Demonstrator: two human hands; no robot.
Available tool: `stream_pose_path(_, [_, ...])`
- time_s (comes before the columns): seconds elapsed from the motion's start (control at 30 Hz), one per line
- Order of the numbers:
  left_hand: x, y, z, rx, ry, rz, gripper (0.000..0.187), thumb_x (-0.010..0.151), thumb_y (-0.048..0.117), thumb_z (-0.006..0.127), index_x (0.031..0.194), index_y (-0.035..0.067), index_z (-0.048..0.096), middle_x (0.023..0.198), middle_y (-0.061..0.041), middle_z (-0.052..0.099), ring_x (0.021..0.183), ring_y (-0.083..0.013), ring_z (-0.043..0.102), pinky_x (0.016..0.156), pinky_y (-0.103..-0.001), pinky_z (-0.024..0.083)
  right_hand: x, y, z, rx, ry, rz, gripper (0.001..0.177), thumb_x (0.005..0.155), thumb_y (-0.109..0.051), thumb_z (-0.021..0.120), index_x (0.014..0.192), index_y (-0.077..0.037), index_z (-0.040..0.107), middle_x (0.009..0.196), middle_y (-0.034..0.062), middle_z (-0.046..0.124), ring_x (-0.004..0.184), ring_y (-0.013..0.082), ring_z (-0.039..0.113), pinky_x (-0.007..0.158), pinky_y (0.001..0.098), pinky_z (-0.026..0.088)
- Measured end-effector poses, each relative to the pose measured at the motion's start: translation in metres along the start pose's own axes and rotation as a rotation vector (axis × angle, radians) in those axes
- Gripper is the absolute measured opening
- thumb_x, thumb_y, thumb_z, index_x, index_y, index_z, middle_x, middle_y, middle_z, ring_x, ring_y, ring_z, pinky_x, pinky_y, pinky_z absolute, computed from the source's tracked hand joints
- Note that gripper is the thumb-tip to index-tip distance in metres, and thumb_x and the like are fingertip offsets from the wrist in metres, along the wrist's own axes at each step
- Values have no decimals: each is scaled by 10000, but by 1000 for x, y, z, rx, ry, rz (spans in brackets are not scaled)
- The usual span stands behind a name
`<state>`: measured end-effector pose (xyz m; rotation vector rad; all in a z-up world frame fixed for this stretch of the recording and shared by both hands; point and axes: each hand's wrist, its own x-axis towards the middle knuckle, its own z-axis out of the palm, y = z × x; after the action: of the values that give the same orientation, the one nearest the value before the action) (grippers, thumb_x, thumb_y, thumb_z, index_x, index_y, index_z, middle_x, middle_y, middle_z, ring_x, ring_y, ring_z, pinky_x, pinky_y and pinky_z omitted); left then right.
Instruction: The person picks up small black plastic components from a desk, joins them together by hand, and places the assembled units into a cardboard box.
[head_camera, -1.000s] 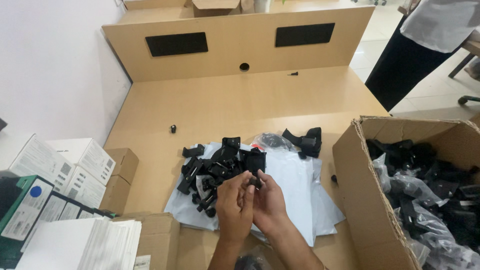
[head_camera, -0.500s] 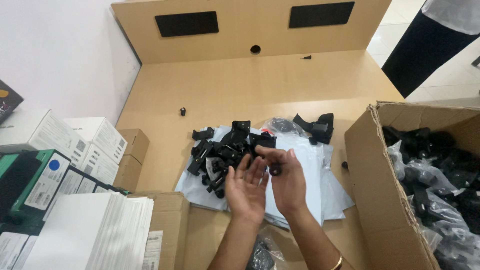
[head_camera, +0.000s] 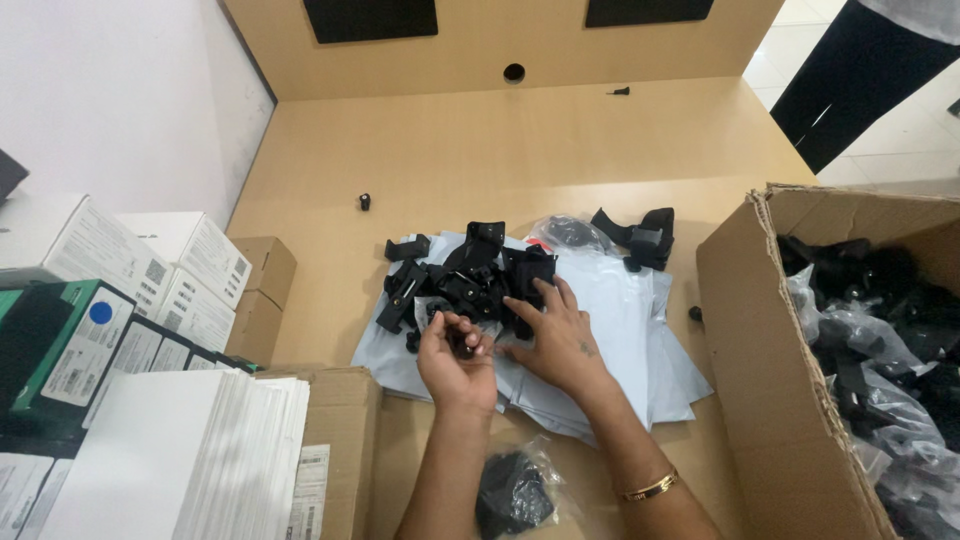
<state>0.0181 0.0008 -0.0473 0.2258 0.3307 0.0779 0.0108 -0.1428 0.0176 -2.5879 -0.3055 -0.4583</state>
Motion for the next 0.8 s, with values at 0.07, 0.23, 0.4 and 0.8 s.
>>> stream_pose_path(0.07, [0, 1, 0, 6, -32, -34, 210, 964, 262, 583, 836, 97, 567, 730, -37, 548, 606, -163, 495, 540, -308, 384, -5, 4, 11, -65, -43, 32, 594, 620, -191, 905, 1192, -157, 749, 1374, 195, 561, 1341, 440, 463, 981, 534, 466])
stream_pose_path(0.23, [-5, 1, 4, 66, 12, -68, 195, 969, 246, 577, 844, 96, 578, 721, -33, 547, 613, -156, 501, 542, -305, 383, -6, 32, 24, 169, -8, 141, 277, 768, -26, 790, 1030, -112, 773, 1101, 122, 722, 1003, 344, 698, 866, 391, 561])
stream_pose_path(0.4, [-7, -1, 6, 150, 44, -85, 194, 975, 233, 582, 840, 95, 592, 719, -24, 550, 616, -148, 503, 548, -306, 397, -3, 51, 4, 757, 184, 277, 241, 857, 34, 726, 1084, -45, 703, 982, 96, 709, 839, 182, 653, 675, 318, 501])
stream_pose_path(0.8, [-65, -43, 57, 401, -85, -335, 231, 945, 179, 556, 1134, 73, 636, 935, -30, 668, 824, -141, 613, 702, -294, 505, -38, 23, -107, 1294, 400, 264, 229, 938, 65, 667, 1165, 45, 647, 1038, 113, 705, 912, 145, 680, 817, 288, 576])
